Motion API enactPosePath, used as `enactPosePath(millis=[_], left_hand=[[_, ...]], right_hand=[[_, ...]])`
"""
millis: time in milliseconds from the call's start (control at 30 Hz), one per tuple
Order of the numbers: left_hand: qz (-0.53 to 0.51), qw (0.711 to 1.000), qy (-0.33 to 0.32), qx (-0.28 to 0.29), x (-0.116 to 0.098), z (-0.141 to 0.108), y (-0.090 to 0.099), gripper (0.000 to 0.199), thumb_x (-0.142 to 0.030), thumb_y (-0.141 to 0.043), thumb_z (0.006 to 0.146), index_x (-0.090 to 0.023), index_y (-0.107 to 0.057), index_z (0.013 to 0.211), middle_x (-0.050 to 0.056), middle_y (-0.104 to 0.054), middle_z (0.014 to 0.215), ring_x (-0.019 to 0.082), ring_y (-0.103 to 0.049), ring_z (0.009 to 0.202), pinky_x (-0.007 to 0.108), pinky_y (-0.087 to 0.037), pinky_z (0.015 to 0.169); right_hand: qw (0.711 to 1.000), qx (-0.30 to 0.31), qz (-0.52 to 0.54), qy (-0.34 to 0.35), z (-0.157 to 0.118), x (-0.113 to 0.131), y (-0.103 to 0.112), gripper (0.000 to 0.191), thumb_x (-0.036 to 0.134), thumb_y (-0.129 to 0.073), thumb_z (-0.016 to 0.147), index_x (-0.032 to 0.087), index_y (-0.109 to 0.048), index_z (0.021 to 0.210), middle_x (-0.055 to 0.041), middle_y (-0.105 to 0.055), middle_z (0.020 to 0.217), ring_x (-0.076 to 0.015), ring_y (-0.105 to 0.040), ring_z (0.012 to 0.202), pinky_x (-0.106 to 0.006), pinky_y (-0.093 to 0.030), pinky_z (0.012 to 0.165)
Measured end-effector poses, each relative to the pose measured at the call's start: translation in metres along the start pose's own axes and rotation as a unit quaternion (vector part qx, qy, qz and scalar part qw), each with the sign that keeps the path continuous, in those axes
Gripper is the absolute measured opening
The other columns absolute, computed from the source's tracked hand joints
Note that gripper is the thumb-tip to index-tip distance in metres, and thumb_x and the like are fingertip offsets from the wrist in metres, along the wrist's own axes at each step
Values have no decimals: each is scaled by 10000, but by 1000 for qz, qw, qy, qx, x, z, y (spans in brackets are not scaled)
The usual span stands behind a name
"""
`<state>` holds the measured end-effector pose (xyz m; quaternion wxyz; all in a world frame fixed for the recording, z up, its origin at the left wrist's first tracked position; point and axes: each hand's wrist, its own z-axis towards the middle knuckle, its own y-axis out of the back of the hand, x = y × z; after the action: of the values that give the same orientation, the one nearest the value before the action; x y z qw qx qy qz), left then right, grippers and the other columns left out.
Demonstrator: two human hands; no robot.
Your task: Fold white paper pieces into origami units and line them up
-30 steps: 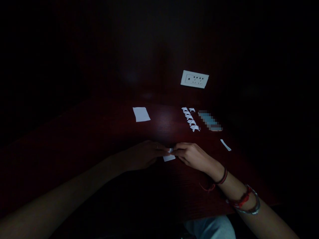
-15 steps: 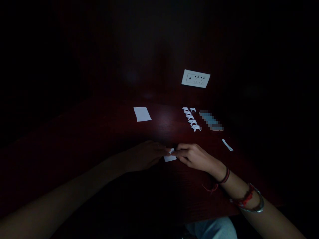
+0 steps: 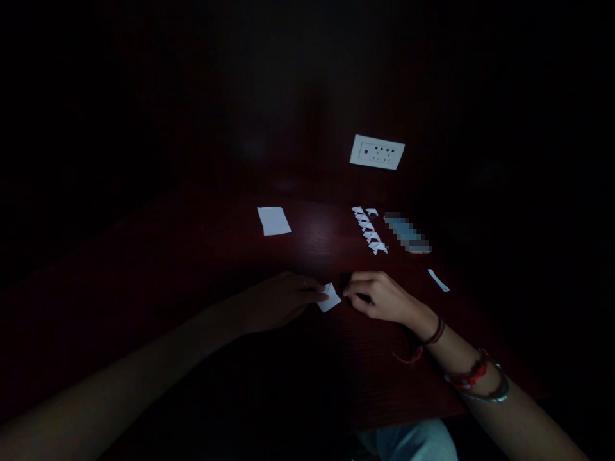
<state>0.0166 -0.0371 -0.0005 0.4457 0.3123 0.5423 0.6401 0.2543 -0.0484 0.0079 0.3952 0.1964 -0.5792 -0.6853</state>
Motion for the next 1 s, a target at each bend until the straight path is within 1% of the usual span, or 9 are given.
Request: enactPosePath(millis=[167,267,333,433,500,600,733,833,1000], left_hand=[[55,997,37,-29,-3,0,-6,319,-171,-383,857,-211,-433,1169,78,-462,1152,207,-454,996,366,-369,840],[54,996,38,-56,-4,0,-9,300,-175,-371,865,-186,-440,1157,89,-403,1222,220,-384,1091,364,-341,878],[53,996,24,-62,-2,-1,-10,320,-161,-371,863,-176,-413,1180,90,-348,1276,221,-311,1158,368,-296,923],[37,998,3,-46,1,-2,-12,365,-153,-359,864,-193,-347,1227,67,-373,1270,195,-337,1152,365,-268,949],[23,999,10,-42,2,-3,-13,365,-176,-355,869,-215,-340,1232,49,-411,1243,185,-401,1101,357,-301,926],[9,999,26,-46,1,-3,-13,355,-199,-365,868,-229,-359,1221,44,-410,1242,195,-425,1071,355,-341,894],[-4,999,19,-43,-2,-4,-10,380,-176,-380,854,-208,-346,1231,61,-394,1254,203,-396,1102,361,-334,905],[-1,1000,11,-24,-3,-4,-6,409,-154,-383,842,-189,-325,1245,67,-365,1277,194,-349,1143,348,-297,939],[22,1000,-2,2,-3,-5,-5,438,-138,-379,831,-187,-299,1259,61,-323,1304,191,-284,1184,346,-261,958]], right_hand=[[997,-39,61,-30,4,-4,-3,236,163,-443,789,170,-571,987,-36,-555,821,-114,-522,729,-222,-408,665],[996,-38,72,-45,7,-4,-7,257,211,-483,780,170,-547,1025,-46,-546,845,-128,-519,764,-242,-415,687],[995,-37,79,-53,9,-3,-9,238,232,-502,772,169,-556,994,-43,-537,841,-129,-513,764,-245,-413,694],[993,-39,93,-65,12,0,-11,174,246,-514,766,159,-567,906,-29,-521,797,-117,-503,727,-230,-407,671],[991,-45,105,-72,13,1,-12,130,239,-522,760,150,-562,846,-19,-509,761,-107,-491,696,-218,-399,649],[988,-54,123,-81,14,1,-14,75,216,-528,755,149,-553,778,-6,-500,723,-98,-475,666,-209,-386,628],[982,-69,141,-104,16,1,-17,68,205,-533,750,153,-557,787,-2,-497,713,-95,-470,658,-210,-377,619],[978,-80,143,-127,17,1,-18,86,200,-547,740,153,-561,811,-5,-496,719,-97,-470,658,-214,-376,617],[981,-62,134,-129,19,0,-19,45,157,-505,762,147,-545,743,-10,-499,709,-97,-468,657,-209,-374,608]])
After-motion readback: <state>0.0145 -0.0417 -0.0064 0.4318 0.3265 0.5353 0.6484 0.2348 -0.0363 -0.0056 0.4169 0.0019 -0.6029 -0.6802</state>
